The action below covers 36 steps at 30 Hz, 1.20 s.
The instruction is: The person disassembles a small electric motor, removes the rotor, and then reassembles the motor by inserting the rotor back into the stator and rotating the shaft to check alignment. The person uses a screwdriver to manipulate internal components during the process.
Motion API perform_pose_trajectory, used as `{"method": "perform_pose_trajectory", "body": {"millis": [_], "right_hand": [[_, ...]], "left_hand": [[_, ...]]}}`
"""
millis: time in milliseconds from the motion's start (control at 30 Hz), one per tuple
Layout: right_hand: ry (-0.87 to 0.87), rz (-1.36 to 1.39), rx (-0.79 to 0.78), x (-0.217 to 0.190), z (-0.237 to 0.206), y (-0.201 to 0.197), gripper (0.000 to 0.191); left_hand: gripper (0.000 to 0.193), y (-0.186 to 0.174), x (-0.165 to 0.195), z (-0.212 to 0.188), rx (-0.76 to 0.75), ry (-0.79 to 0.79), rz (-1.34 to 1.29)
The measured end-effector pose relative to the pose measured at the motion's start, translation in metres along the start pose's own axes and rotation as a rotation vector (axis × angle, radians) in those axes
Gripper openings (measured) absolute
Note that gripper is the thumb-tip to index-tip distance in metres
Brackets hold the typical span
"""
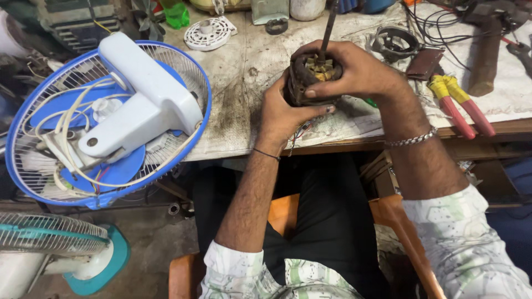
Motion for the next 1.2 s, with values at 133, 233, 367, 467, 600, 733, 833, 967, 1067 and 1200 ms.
{"method": "perform_pose_trajectory", "body": {"millis": [133, 233, 367, 467, 600, 733, 833, 967, 1067, 1200], "right_hand": [[0.035, -0.049, 0.096, 0.003, -0.005, 0.003, 0.073], [0.047, -0.088, 0.07, 0.002, -0.006, 0.002, 0.073], [-0.025, -0.11, 0.161, -0.004, -0.007, 0.006, 0.07], [0.112, -0.035, 0.227, 0.002, -0.01, 0.005, 0.072], [0.107, 0.254, 0.296, 0.003, -0.01, -0.003, 0.09], [0.23, 0.121, 0.246, -0.001, -0.028, -0.009, 0.079], [0.121, 0.198, 0.152, -0.009, -0.036, 0.003, 0.08], [0.079, 0.13, 0.137, -0.011, -0.044, 0.006, 0.084], [0.118, 0.137, 0.12, -0.012, -0.045, 0.004, 0.083], [0.076, 0.093, 0.09, -0.029, -0.042, -0.002, 0.081]], "left_hand": [[0.065, 0.0, 0.0, 0.004, -0.005, 0.029, 0.002], [0.063, 0.002, -0.005, 0.006, -0.003, -0.038, -0.018], [0.064, 0.0, 0.0, 0.005, -0.013, 0.092, -0.006], [0.063, 0.003, -0.002, -0.001, -0.028, 0.096, -0.123], [0.071, 0.005, -0.006, 0.001, 0.007, -0.078, -0.14], [0.07, -0.002, 0.0, -0.002, 0.021, 0.055, -0.131], [0.072, -0.006, -0.008, -0.001, 0.06, -0.018, -0.127], [0.078, -0.004, -0.008, 0.0, 0.055, 0.055, -0.135], [0.084, -0.002, -0.009, -0.006, 0.133, 0.035, -0.053], [0.095, -0.002, 0.004, -0.02, 0.299, 0.203, 0.217]]}}
Point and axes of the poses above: each hand's wrist, its own z-axis towards the middle knuckle, its own y-axis out of the palm, x = y × z, the point moved 5 cm from there along z, towards the middle knuckle, and after that the axes turned 13 degrees about -y, right-handed, at the moved point
